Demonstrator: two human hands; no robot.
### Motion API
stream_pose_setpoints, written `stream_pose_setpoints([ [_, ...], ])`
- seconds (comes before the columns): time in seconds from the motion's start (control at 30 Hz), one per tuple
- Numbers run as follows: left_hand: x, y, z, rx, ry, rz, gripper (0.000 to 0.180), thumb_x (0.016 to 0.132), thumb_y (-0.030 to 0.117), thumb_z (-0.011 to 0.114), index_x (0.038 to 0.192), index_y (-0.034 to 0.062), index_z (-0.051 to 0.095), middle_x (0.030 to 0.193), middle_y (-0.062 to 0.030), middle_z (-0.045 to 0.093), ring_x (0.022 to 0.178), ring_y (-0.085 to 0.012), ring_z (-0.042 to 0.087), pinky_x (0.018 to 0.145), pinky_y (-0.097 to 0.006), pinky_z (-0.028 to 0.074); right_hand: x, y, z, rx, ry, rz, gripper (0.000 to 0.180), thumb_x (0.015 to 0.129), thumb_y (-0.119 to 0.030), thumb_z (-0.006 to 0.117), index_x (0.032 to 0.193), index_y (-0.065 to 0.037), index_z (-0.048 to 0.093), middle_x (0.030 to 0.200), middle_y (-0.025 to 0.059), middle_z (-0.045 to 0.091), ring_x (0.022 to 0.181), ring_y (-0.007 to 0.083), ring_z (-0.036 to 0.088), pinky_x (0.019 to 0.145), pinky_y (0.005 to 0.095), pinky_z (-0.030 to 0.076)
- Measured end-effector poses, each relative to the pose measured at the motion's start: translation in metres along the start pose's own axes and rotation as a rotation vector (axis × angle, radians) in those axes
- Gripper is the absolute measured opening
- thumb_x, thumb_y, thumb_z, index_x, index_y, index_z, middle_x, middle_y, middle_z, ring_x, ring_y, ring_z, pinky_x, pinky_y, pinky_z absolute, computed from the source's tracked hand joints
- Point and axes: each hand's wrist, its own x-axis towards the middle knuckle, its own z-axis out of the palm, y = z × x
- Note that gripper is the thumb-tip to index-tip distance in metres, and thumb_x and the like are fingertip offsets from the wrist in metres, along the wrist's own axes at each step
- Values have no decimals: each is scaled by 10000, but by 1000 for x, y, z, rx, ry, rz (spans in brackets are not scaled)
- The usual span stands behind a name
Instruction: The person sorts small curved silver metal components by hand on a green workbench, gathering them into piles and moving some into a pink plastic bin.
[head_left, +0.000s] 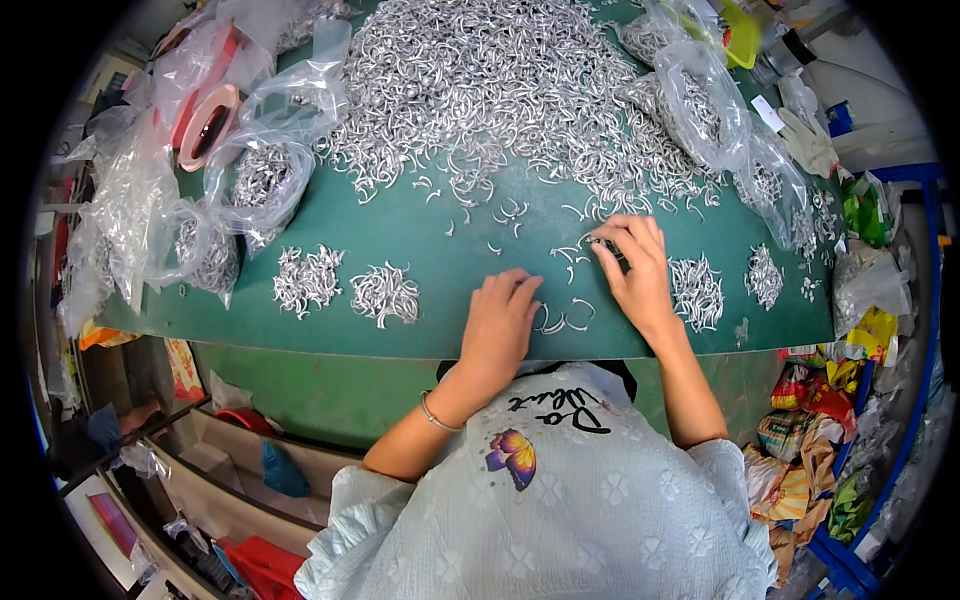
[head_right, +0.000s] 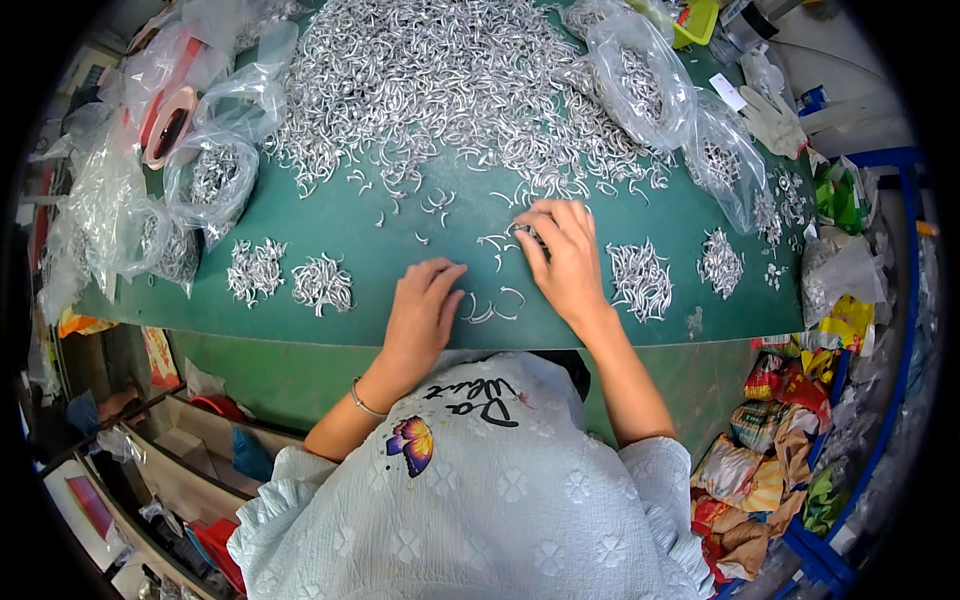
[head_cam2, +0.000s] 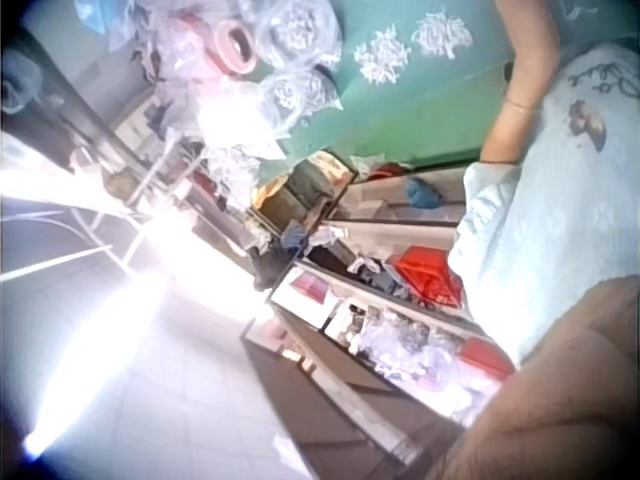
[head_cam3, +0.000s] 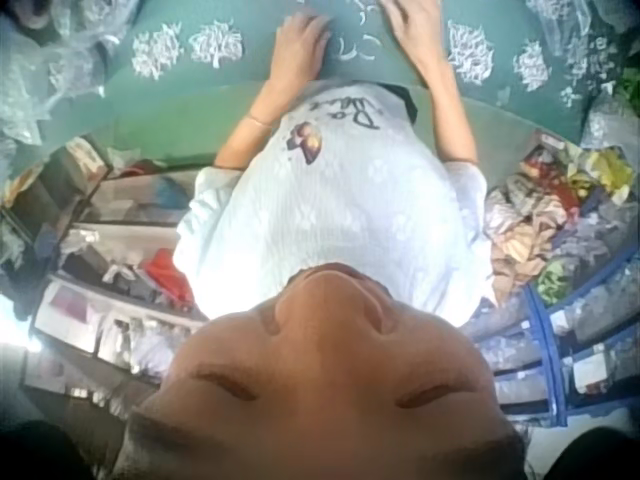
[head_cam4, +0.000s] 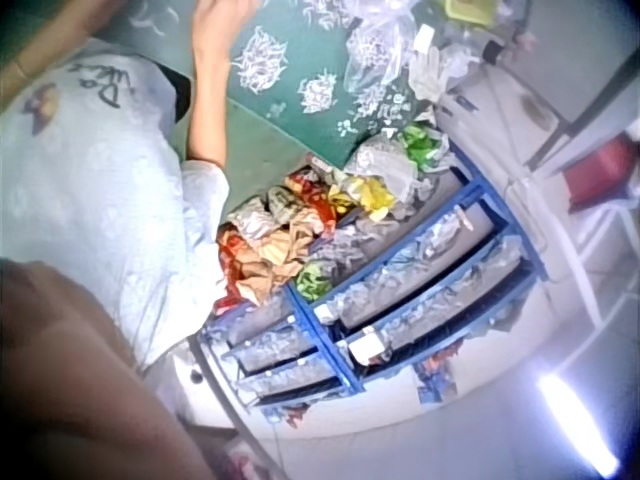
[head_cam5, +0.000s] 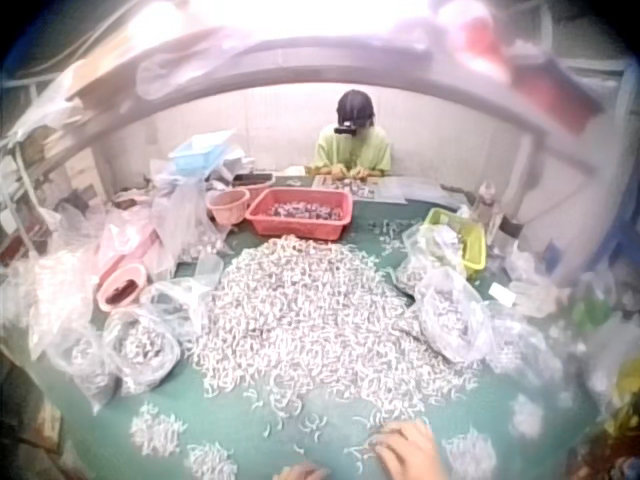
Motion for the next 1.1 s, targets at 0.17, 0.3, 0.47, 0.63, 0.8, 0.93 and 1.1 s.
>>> stream_pose_setpoints([
  [0.17,-1,9,12,-303,-65,-15,349,841,-109,567,1174,-4,584,1127,-146,565,1028,-322,574,878,-370,484,19,-8,23,-97,-128,-166,94,801,-102,691,851,-49,632,906,65,578,912,258,508,814,375,359],
  [0.3,1,-5,-2,-280,79,-73,331,839,-111,596,1146,11,608,1099,-141,590,909,-249,622,760,-323,518,19,-3,16,-43,-126,-99,78,810,-89,687,844,-53,627,879,48,602,888,244,525,813,371,358],
  [0.47,-6,-1,-1,-204,23,-57,324,835,-63,633,1149,16,607,1115,-155,585,967,-321,602,827,-371,501,-1,-7,3,56,-69,24,87,803,-95,704,842,-54,637,852,48,619,842,245,554,804,365,375],
  [0.63,-2,4,6,-171,102,-77,387,820,-71,633,1193,19,584,1141,-171,561,1024,-347,569,878,-382,475,-2,-16,12,205,-233,-106,86,800,-87,701,844,-43,641,860,59,625,841,263,566,786,382,404],
  [0.8,0,0,5,-99,96,-45,423,809,-63,647,1216,25,579,1157,-163,548,1028,-325,552,891,-384,458,-4,-14,5,280,-253,-60,171,796,-97,710,930,-14,645,919,88,626,914,287,581,824,383,443],
  [0.93,8,1,10,-28,65,-28,339,798,-42,667,1127,22,618,1089,-135,564,973,-302,550,833,-382,459,-26,-21,-22,195,-347,120,356,756,-132,758,1052,-3,608,1024,120,574,986,323,564,841,410,466],
  [1.1,10,-14,14,58,164,-6,229,801,-22,673,1023,12,634,997,-115,567,873,-314,558,769,-391,459,-41,-44,-19,-23,-389,144,558,713,-174,793,1184,-6,546,1101,130,481,996,336,544,828,419,471],
])
